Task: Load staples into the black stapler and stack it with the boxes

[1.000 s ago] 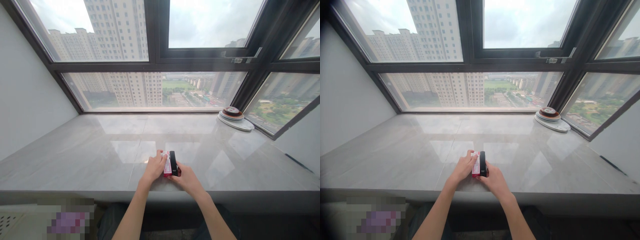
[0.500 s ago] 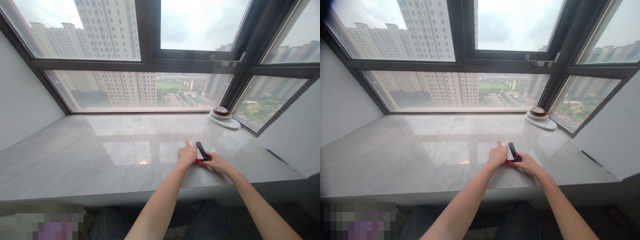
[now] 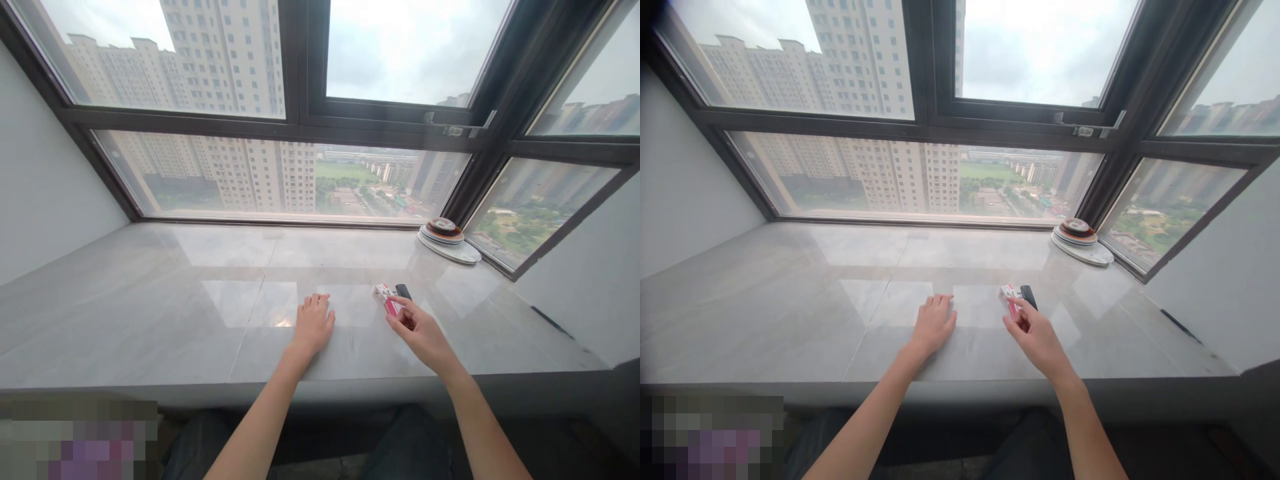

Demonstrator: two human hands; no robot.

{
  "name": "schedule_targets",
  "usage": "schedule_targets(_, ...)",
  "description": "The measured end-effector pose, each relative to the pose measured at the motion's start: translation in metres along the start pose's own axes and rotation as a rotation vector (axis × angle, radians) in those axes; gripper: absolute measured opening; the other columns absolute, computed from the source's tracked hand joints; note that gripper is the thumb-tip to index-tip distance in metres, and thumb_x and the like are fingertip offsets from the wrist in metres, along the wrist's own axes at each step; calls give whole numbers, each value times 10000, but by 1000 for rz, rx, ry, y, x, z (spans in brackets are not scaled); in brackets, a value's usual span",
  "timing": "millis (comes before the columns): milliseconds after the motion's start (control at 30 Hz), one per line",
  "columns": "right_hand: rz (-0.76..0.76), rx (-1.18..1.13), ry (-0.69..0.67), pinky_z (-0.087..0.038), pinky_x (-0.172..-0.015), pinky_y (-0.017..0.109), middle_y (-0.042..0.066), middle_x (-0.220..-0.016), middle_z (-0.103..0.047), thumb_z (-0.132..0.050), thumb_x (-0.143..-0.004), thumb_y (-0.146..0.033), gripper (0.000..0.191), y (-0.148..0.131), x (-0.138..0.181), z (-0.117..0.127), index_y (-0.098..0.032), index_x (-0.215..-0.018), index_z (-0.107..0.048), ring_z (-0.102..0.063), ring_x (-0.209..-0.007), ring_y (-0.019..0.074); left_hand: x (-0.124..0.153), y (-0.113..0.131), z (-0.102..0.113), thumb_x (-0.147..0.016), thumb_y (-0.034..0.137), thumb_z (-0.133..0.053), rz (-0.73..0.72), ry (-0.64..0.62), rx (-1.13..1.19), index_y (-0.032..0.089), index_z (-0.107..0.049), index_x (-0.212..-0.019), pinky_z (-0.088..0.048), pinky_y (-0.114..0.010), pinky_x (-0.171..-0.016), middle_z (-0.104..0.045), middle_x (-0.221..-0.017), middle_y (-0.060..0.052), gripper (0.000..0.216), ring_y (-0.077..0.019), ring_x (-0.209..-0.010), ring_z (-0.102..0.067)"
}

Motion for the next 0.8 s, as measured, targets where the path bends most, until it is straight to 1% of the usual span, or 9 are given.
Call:
schedule_targets(67,73,55,-15,-472,-688,311,-1,-756,-602,-549,-947,-520,455,-22,1,-29,-245,-1299,-635,-546,-677,184,23,-32,15,-1025,428,-352,-53,58,-99,261,-414,-1503,-184,-483,-1216,-387,-1603,-87,510,-290,-1494,-301)
schedule_targets(133,124,162,123,-490,-806,364,52,-877,-653,-538,-950,-506,402,-31,-7,-37,-245,-1220,-680,-591,-831,235,41,-54,22,-1033,446,-339,-112,82,-199,319,-373,-1537,-150,-485,-1240,-322,-1643,-25,520,-258,-1530,-231)
schedule_targets(200,121,295,314,-454,-957,428,112,-1094,-655,-557,-928,-509,440,-23,-23,-26,-235,-1253,-670,-573,-1055,296,51,-65,24,-1041,460,-315,-139,84,-260,345,-335,-1560,-151,-481,-1248,-292,-1657,4,531,-238,-1543,-205)
schedule_targets(267,33,425,397,-404,-1036,464,150,-1292,-583,-626,-864,-541,608,-1,-45,-9,-229,-1384,-589,-518,-1193,340,54,-68,24,-1044,461,-303,-131,85,-283,346,-329,-1566,-151,-484,-1251,-288,-1658,7,535,-236,-1543,-207)
schedule_targets(333,-107,509,299,-403,-1035,466,173,-1373,-526,-696,-778,-584,817,26,-71,1,-216,-1480,-499,-512,-1224,367,54,-67,24,-1042,453,-306,-114,91,-286,344,-342,-1562,-141,-492,-1253,-297,-1654,5,532,-240,-1541,-215)
schedule_targets(400,-179,532,125,-413,-1024,416,197,-1412,-498,-700,-775,-580,851,47,-95,-2,-183,-1497,-486,-544,-1215,348,54,-64,25,-1040,448,-312,-102,97,-278,349,-354,-1555,-138,-493,-1255,-305,-1651,7,526,-240,-1540,-218)
schedule_targets(533,-182,537,-59,-413,-1010,325,161,-1423,-526,-701,-788,-529,659,61,-125,-19,-198,-1354,-637,-586,-1190,283,54,-64,27,-1036,449,-323,-94,98,-257,356,-368,-1546,-137,-493,-1256,-302,-1651,12,520,-240,-1539,-221)
schedule_targets(667,-179,538,-106,-442,-930,286,109,-1190,-693,-746,-746,-463,389,63,-137,-25,-193,-1024,-779,-630,-1083,260,55,-65,29,-1036,447,-319,-96,95,-247,353,-371,-1543,-131,-486,-1259,-305,-1650,13,518,-238,-1537,-223)
schedule_targets(800,-192,537,-88,-455,-856,292,109,-1133,-719,-742,-740,-408,320,69,-136,-23,-199,-979,-779,-657,-996,258,55,-65,29,-1037,458,-313,-100,97,-245,351,-369,-1540,-137,-478,-1258,-306,-1650,11,517,-232,-1537,-224)
Point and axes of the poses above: each hand's wrist, its own x-axis away from the middle knuckle, its own z-axis out of the back of the hand, y = z × x, the point moved 5 cm from there along -x, towards the middle knuckle
